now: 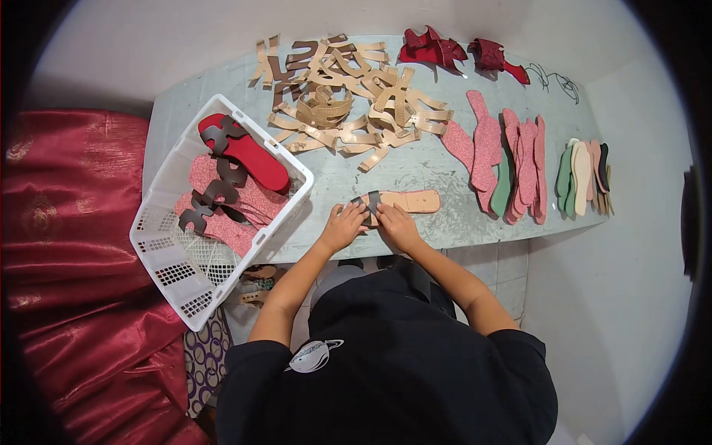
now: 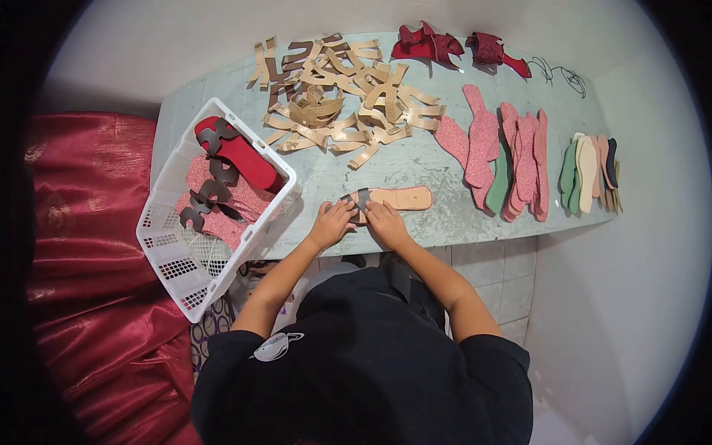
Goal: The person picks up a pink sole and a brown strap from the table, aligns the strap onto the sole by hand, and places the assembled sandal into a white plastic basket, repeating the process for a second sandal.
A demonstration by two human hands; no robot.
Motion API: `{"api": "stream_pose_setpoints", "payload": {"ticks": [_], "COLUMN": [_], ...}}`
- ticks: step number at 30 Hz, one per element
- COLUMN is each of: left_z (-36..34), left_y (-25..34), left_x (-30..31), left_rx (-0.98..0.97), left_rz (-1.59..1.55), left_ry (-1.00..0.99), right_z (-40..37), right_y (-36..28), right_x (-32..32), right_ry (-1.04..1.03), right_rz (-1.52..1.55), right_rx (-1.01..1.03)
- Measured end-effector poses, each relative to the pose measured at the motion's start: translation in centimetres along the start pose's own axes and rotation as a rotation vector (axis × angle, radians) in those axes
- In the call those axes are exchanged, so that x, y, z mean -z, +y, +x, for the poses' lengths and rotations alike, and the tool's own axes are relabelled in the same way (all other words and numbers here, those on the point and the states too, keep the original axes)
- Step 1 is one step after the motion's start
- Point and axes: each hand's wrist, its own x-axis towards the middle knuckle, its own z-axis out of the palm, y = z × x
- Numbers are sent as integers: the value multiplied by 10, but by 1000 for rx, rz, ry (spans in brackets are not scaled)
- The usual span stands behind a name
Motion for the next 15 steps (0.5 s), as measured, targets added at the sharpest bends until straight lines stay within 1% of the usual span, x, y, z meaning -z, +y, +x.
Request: {"api": "stream_pose_setpoints", "payload": {"ticks": [1, 2, 3, 5, 6, 8, 9, 10, 11, 12, 14, 15], "left_z": [3, 7, 11, 18, 22, 30, 34, 38, 40, 39, 42, 47], "left_y": [2, 3, 4, 5, 4, 1, 0, -1, -3, -6, -15, -16], "left_x": [2, 4, 5, 9, 14, 23, 27, 32, 36, 35, 31, 36], "left_rx": [42, 84, 81, 199, 195, 270, 270, 245, 220, 222, 311, 309], "left_rz": [-29, -59, -54, -208, -204, -361, -354, -383, -412, -404, -390, -385], "left_ry": [17, 34, 35, 138, 141, 36, 42, 105, 166, 169, 172, 180], "right_z": [3, 6, 11, 19, 23, 28, 31, 36, 40, 45, 52, 58], "right_y": [2, 4, 5, 5, 4, 5, 6, 8, 11, 11, 9, 8], "right_x": [-2, -4, -3, 2, 7, 14, 16, 17, 18, 19, 23, 29], "right_ry": [5, 11, 16, 31, 40, 60, 76, 80, 78, 77, 63, 43], "right_rz": [-1, 30, 61, 81, 99, 120, 143, 145, 139, 133, 139, 144], "right_rx": [0, -44, -87, -115, -145, -122, -99, -89, -121, -155, -150, -147]}}
